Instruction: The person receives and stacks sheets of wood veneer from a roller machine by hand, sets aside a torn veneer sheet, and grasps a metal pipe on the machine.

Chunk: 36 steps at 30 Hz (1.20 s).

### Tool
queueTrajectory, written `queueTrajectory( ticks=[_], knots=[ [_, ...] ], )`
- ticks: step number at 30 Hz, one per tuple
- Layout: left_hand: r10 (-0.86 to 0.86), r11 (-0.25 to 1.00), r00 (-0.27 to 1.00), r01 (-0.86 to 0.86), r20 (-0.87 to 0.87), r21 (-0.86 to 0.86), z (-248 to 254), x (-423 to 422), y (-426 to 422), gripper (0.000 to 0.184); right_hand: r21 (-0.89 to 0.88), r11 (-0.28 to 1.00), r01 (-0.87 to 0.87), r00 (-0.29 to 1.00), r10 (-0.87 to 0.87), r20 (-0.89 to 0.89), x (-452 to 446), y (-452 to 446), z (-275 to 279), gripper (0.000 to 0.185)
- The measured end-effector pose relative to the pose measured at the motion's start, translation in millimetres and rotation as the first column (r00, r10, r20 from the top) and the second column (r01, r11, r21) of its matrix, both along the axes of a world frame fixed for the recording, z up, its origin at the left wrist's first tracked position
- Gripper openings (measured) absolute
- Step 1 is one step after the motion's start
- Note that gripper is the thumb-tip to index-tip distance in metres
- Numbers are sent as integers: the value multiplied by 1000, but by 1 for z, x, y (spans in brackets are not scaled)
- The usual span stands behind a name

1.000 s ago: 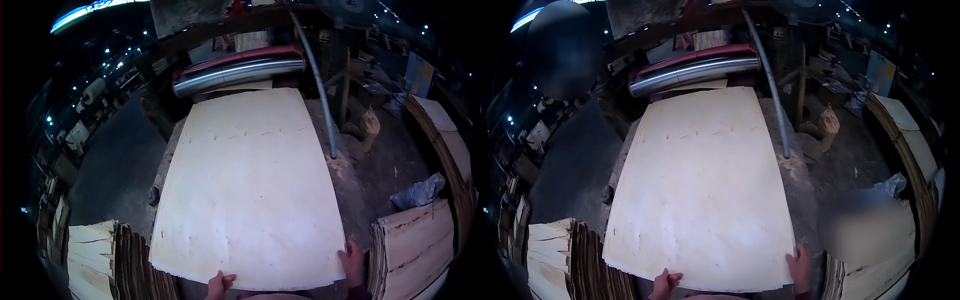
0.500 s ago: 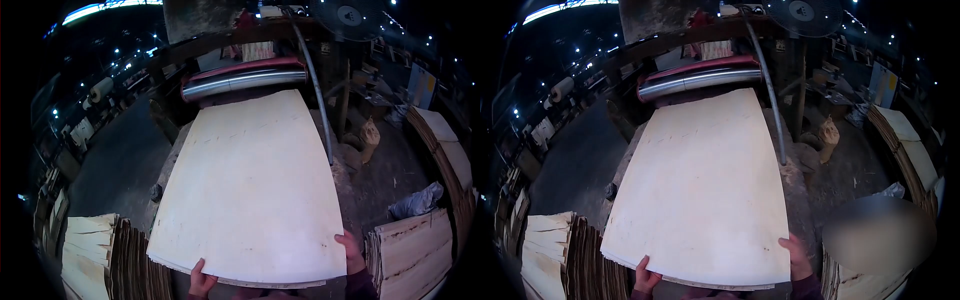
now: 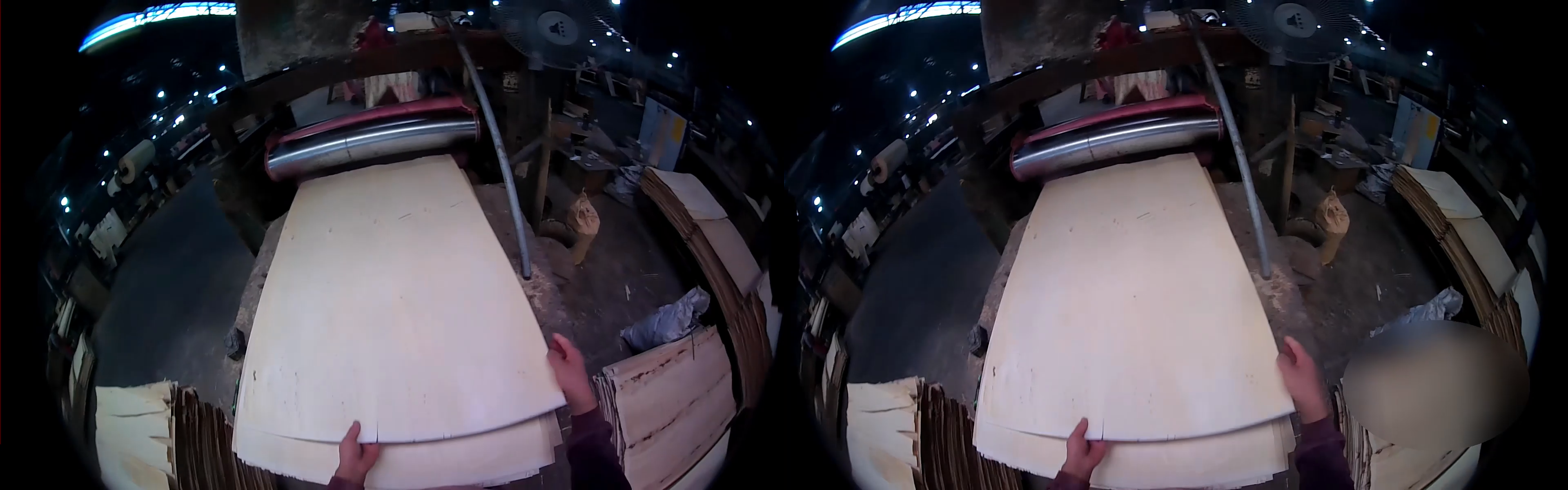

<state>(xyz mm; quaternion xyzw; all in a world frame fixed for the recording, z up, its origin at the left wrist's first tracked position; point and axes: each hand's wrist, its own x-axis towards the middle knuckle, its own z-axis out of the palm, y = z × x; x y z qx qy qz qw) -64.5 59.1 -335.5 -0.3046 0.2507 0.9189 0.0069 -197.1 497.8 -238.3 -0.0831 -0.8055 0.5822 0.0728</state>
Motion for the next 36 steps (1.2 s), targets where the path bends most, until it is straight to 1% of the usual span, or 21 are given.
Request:
queueTrajectory(
  ticks=[1,3,4,7,9,14,15,16,17,18,19,20,21,23,25,27,29,31,33,35,36],
  knots=[
    [44,998,997,-40,-64,51,3,-28,1,38,362,932,27,998,-47,44,8,-7,19,46],
    [15,994,996,-6,-88,107,-34,-82,-13,36,443,896,41,995,3,-98,22,-11,-9,47],
    [4,991,996,9,-94,136,-49,-102,-17,35,472,881,6,997,32,-73,36,-19,-24,48],
    [46,997,997,-43,-59,64,-35,-164,-9,33,667,741,-80,977,192,-96,95,-34,-95,49],
    [51,998,993,-46,-109,54,-25,-205,-9,31,755,655,-34,981,166,-100,130,-43,-105,51],
    [133,987,981,-119,-143,104,-44,-298,-46,25,735,675,-62,997,76,14,185,-50,-89,52],
    [123,985,982,-103,-144,139,-39,-308,-54,25,726,685,-64,998,65,27,189,-51,-86,52],
    [132,988,988,-124,-81,95,-3,-305,-45,19,713,700,-38,999,33,22,187,-50,-87,51],
    [-14,1000,995,16,-99,19,-15,-310,-51,17,701,713,-14,1000,4,17,180,-46,-90,50],
    [-159,986,982,154,-106,-59,-40,-320,-64,15,687,726,8,1000,-23,13,175,-41,-93,49],
    [-300,948,949,286,-99,-138,-21,-311,-61,14,645,764,27,998,-58,27,171,-39,-90,51],
    [-251,933,959,276,131,-230,-10,-298,-43,14,599,800,46,995,-91,46,167,-36,-88,52],
    [-395,908,909,364,-134,-206,-71,-301,-64,16,550,833,66,990,-123,68,165,-32,-89,54],
    [-307,907,951,300,23,-294,-50,-247,-36,19,430,900,75,980,-147,136,161,-17,-101,51],
    [-392,877,919,387,42,-283,-37,-175,-26,26,244,967,72,963,-130,235,155,-5,-103,48],
    [-441,882,896,443,53,-163,-16,-91,-18,30,-95,995,36,941,-1,340,150,5,-102,41],
    [-456,890,889,455,41,12,12,-15,-21,34,-417,908,33,903,152,402,143,13,-91,35],
    [-354,935,935,353,8,26,7,63,-36,47,-499,866,-24,865,268,423,131,3,-55,36],
    [-141,990,977,138,158,29,42,110,-15,51,-568,807,-160,854,402,330,115,-21,-20,38],
    [-272,907,962,267,-33,326,3,162,-27,57,-458,753,-472,777,601,186,92,-48,35,40],
    [-436,831,886,463,-157,308,-33,186,-38,66,-475,733,-486,777,612,149,85,-57,64,40]
  ],
)
